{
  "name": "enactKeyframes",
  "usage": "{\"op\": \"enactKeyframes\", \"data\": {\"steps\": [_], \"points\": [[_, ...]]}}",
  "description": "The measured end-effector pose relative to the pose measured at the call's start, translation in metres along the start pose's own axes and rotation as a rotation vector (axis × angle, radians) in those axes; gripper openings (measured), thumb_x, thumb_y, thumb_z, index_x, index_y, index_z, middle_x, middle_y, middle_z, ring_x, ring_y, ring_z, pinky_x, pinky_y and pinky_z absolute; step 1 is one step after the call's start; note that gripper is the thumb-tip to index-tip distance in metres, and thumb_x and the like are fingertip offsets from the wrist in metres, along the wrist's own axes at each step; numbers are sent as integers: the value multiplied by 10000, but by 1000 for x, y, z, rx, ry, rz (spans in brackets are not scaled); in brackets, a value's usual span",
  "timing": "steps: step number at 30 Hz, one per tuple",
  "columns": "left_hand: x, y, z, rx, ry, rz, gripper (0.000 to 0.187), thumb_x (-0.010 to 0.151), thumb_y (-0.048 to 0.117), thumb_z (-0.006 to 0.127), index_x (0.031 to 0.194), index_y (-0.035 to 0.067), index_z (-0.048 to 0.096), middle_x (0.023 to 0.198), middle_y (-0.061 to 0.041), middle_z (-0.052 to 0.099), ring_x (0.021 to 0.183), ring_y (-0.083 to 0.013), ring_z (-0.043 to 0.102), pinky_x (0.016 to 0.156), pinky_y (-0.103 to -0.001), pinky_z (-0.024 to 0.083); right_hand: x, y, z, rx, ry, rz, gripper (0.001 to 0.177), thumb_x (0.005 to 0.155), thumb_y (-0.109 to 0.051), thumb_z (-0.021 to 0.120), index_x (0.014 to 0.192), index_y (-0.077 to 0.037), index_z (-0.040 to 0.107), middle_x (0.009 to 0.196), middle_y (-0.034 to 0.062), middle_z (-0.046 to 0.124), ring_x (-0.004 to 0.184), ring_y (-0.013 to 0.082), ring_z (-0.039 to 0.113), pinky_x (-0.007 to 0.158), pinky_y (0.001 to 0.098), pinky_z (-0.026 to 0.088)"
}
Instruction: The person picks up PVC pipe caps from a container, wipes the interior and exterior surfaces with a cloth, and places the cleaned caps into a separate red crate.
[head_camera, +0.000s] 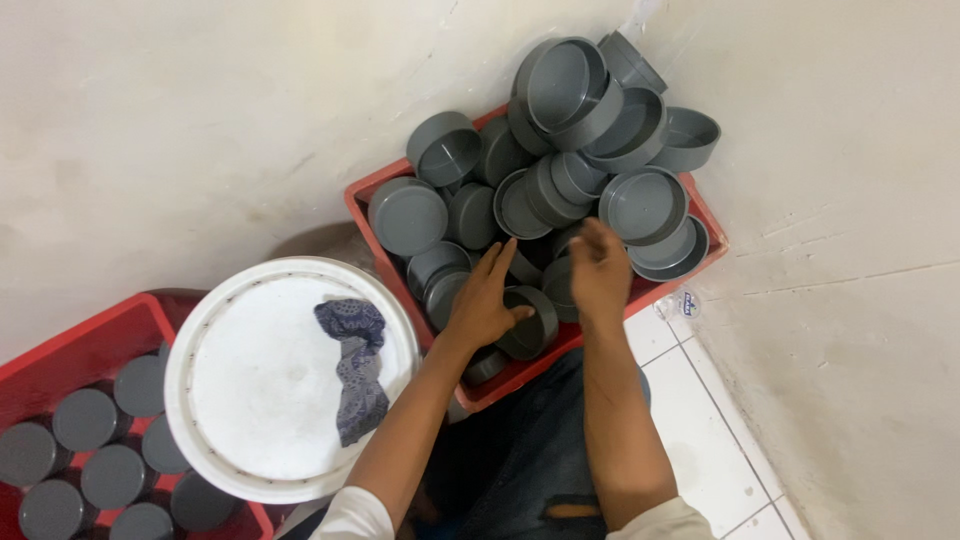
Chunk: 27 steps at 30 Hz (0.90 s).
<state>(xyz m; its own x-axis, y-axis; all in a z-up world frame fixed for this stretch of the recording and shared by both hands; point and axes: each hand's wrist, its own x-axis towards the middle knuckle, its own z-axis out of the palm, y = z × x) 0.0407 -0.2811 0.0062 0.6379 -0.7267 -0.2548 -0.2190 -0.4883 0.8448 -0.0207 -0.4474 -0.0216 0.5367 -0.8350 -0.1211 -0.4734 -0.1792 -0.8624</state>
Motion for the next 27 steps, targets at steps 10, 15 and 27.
{"op": "enactKeyframes", "data": {"steps": [10, 15, 27], "points": [[38, 7, 41, -117, -59, -50, 938, 827, 193, 777, 1582, 143, 222, 1575, -284, 218, 1470, -421, 229, 1173, -545, 252, 57, 60, -32, -27, 602, 170, 679, 816, -219, 803, 1401, -113, 475, 1229, 281, 541, 1227, 442, 532, 1047, 481, 434], [35, 0, 48, -130, -95, -68, 873, 868, 201, 720, 1575, 88, 220, 1562, -304, 242, 1462, -423, 246, 1183, -543, 245, 82, 78, -19, 238, 574, 379, 481, 917, -169, 663, 1366, -164, 491, 1073, 118, 582, 1003, 246, 647, 795, 340, 546], [12, 2, 27, -210, 238, 190, 1116, 795, 202, 811, 1576, 30, 34, 1603, -280, 135, 1478, -414, 187, 1214, -529, 192, 2, 7, 9, 537, 54, 279, 485, 871, -173, 627, 1273, 27, 445, 875, 110, 497, 601, 221, 589, 470, 290, 478]]}}
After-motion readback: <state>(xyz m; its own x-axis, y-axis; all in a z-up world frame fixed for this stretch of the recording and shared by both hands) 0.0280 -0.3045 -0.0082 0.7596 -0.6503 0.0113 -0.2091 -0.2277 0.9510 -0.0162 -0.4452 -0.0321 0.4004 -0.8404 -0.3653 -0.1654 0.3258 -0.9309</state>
